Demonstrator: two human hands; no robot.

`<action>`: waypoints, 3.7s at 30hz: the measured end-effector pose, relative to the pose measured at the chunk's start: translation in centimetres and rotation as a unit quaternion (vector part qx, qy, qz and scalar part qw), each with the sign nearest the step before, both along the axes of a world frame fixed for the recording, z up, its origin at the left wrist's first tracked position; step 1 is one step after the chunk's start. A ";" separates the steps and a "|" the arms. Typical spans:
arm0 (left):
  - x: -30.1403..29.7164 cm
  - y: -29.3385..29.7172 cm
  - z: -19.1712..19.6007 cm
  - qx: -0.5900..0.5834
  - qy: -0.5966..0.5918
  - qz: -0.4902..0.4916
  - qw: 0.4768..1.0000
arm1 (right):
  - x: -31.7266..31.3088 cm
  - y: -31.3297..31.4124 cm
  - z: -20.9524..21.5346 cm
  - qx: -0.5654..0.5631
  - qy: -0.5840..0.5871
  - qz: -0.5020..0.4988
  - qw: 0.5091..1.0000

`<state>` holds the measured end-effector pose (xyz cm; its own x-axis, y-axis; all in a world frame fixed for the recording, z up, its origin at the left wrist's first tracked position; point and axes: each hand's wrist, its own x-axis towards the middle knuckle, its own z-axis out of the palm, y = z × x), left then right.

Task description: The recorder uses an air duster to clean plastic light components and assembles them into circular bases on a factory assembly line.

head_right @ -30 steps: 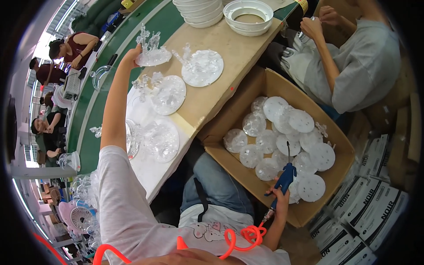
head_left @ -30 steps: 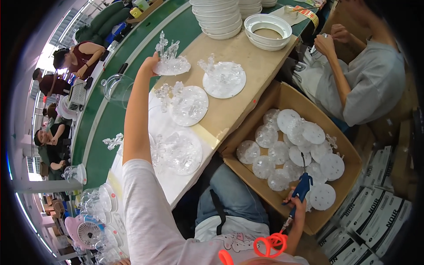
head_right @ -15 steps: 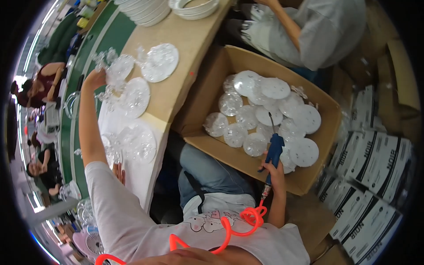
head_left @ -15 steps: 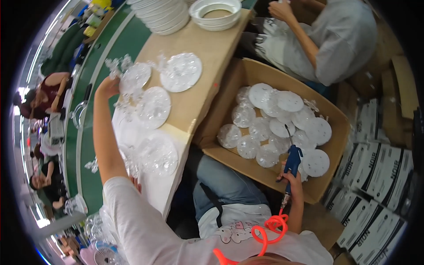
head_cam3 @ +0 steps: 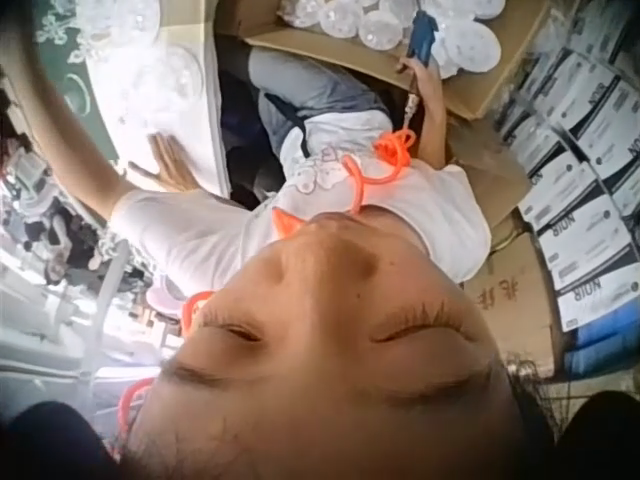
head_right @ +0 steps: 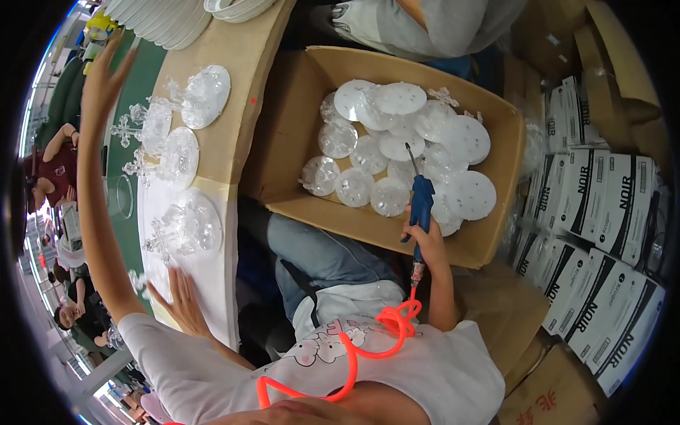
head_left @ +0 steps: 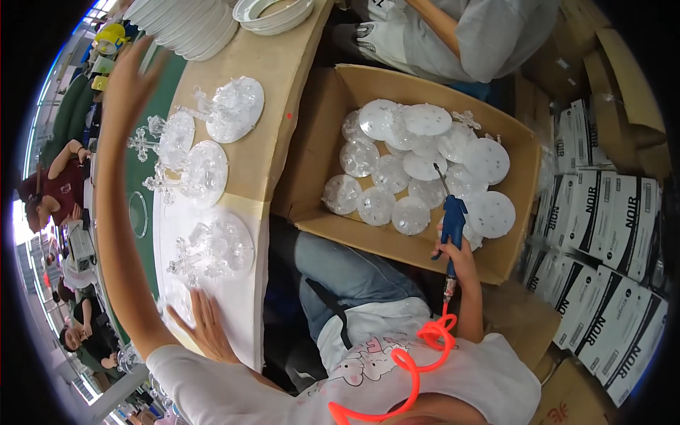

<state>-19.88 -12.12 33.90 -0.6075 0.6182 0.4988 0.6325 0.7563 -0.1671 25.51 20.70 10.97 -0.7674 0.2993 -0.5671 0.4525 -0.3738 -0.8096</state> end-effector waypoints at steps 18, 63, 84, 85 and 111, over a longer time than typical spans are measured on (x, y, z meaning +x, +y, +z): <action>17.7 33.0 -34.9 -0.012 -0.207 -0.160 0.965 | 3.7 2.4 0.8 0.043 0.001 -0.018 0.999; 19.9 9.1 -34.8 0.510 -0.652 0.253 0.501 | -3.2 -3.1 3.8 0.214 0.063 0.395 0.891; 19.4 8.5 -39.5 0.636 -0.669 0.212 0.321 | -4.2 -1.6 0.9 0.062 -0.005 0.422 0.905; 19.7 8.5 -39.6 0.636 -0.667 0.211 0.326 | -4.2 -1.9 1.8 0.058 0.022 0.426 0.903; 20.1 9.7 -37.8 0.559 -0.656 0.296 0.412 | -4.8 -2.3 0.7 0.115 0.046 0.389 0.913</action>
<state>0.27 -2.44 -3.94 -0.6875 -0.0021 -0.7262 -0.7260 -0.0162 0.6875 20.74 18.45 11.72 -0.8397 -0.2542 -0.4798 0.4342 0.2164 -0.8745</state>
